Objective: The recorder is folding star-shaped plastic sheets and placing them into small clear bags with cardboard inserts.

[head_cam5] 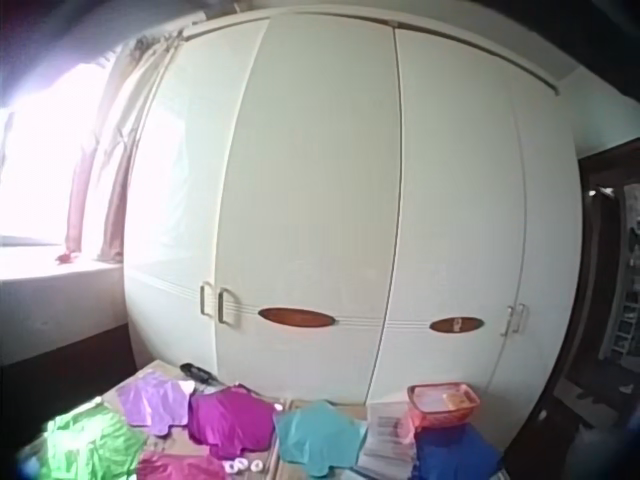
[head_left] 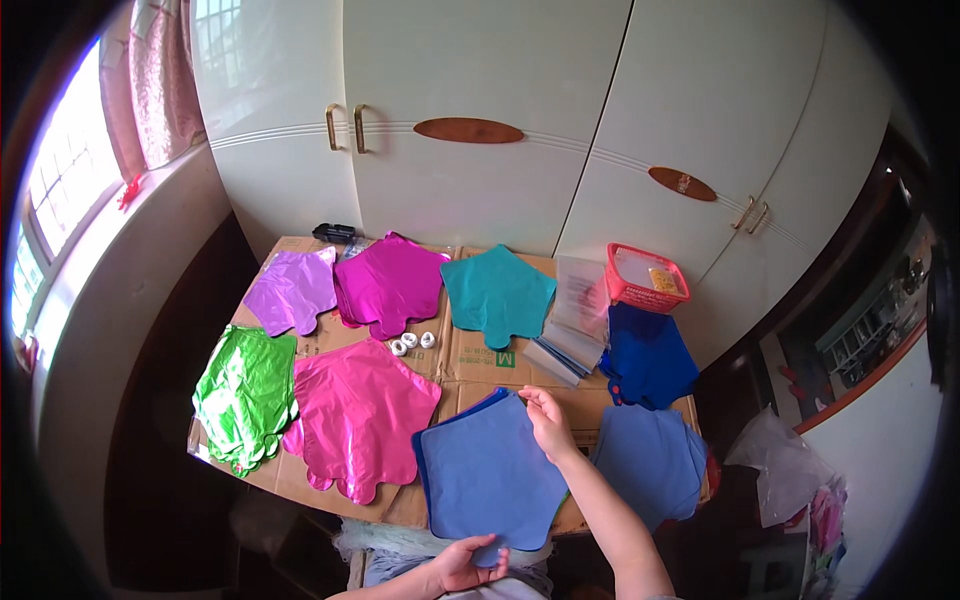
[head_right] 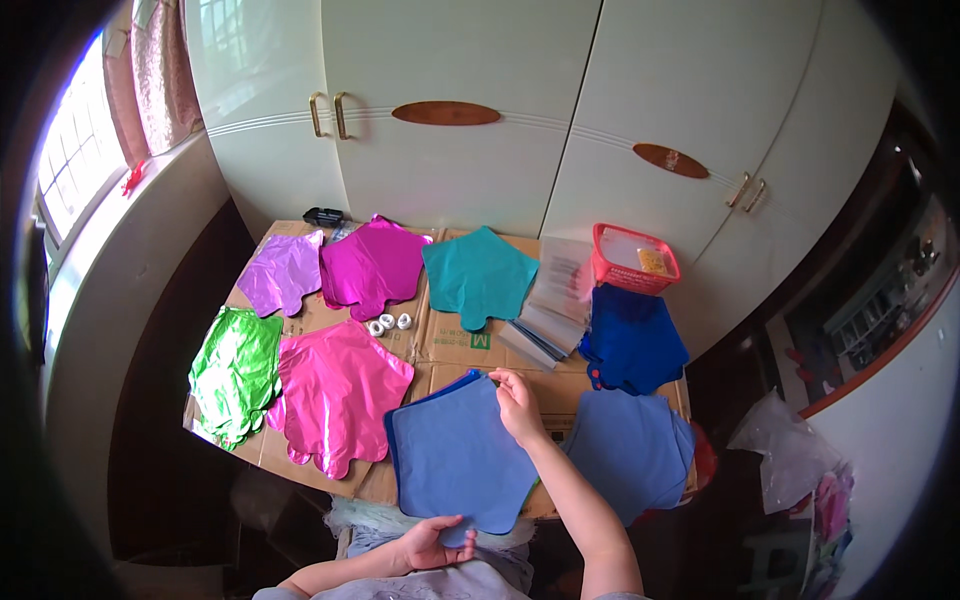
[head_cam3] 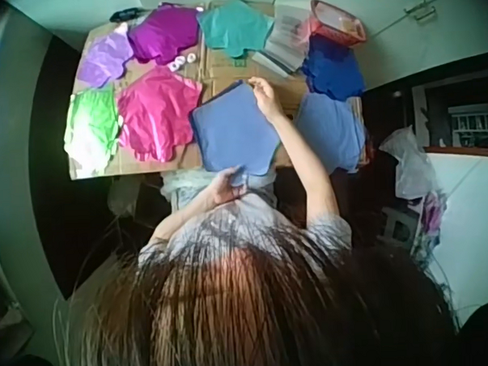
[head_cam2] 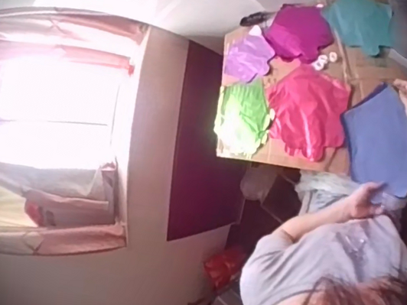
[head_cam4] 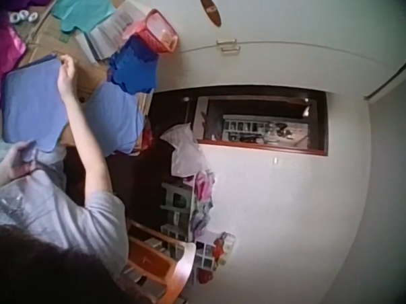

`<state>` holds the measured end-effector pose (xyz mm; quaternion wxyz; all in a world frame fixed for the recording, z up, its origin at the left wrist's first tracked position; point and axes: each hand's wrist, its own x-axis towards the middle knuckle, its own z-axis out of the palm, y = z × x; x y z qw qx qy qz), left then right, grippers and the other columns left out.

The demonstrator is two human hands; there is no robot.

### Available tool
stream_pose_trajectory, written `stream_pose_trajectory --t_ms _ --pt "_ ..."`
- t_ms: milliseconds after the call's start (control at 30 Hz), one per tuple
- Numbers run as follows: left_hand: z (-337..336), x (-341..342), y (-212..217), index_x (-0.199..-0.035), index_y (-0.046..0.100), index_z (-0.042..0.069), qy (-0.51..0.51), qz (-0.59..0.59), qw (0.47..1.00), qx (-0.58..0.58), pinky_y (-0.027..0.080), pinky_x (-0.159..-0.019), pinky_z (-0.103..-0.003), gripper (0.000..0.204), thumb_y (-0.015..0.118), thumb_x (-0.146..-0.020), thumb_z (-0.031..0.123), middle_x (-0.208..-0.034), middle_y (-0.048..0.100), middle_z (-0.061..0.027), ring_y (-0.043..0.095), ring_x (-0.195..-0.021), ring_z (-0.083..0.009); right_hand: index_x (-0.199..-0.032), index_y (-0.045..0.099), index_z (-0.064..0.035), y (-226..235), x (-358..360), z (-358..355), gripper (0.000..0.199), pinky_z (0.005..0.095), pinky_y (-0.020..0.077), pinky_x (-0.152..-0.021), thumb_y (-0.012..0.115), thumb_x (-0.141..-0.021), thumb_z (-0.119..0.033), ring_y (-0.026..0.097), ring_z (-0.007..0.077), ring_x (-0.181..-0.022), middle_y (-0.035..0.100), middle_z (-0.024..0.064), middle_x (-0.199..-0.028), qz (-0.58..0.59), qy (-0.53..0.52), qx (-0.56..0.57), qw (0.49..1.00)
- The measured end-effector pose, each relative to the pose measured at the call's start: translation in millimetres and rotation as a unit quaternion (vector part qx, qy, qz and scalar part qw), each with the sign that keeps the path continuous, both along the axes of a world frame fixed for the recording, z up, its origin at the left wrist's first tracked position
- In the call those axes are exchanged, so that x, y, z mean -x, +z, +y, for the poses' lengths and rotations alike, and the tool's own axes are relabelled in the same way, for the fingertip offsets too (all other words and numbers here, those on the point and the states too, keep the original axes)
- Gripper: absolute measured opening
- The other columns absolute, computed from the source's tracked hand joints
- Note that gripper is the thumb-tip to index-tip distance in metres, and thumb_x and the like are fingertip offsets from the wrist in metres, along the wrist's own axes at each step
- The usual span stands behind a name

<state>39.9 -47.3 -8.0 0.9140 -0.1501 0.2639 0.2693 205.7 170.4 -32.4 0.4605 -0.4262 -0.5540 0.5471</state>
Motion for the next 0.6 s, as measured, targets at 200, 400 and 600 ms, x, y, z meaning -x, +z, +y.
stream_pose_trajectory --t_ms 200,400,600 --pt "-20 1 -15 -0.083 0.043 0.007 -0.018 0.123 0.988 -0.095 0.033 -0.06 -0.028 0.023 0.042 -0.1 0.022 -0.073 0.043 -0.0025 0.036 -0.063 -0.0132 -0.123 0.049 -0.0024 18 5 -1 0.031 0.0271 0.0334 -0.102 0.046 -0.093 -0.006 0.046 0.0141 -0.116 0.051 0.0088 -0.123 -0.032 0.023 0.018 0.999" --pt "-15 16 11 -0.07 0.046 0.007 -0.247 0.384 0.826 -0.331 0.032 -0.055 -0.027 0.03 0.045 -0.098 0.019 -0.064 0.044 -0.0026 0.039 -0.057 -0.0136 -0.124 0.048 -0.0028 23 8 -2 0.034 0.0302 0.0401 -0.095 0.052 -0.097 -0.023 0.05 0.0165 -0.111 0.055 0.0109 -0.116 -0.004 0.027 0.048 0.998" --pt "-18 16 -30 -0.09 0.056 -0.002 -0.064 0.211 0.961 -0.169 0.049 -0.074 -0.034 0.017 0.046 -0.097 0.011 -0.084 0.058 -0.011 0.057 -0.077 -0.0206 -0.108 0.061 -0.0067 47 26 14 0.035 0.0294 0.0456 -0.082 0.05 -0.096 -0.038 0.06 0.0149 -0.09 0.065 0.0069 -0.093 -0.209 0.075 0.006 0.975"
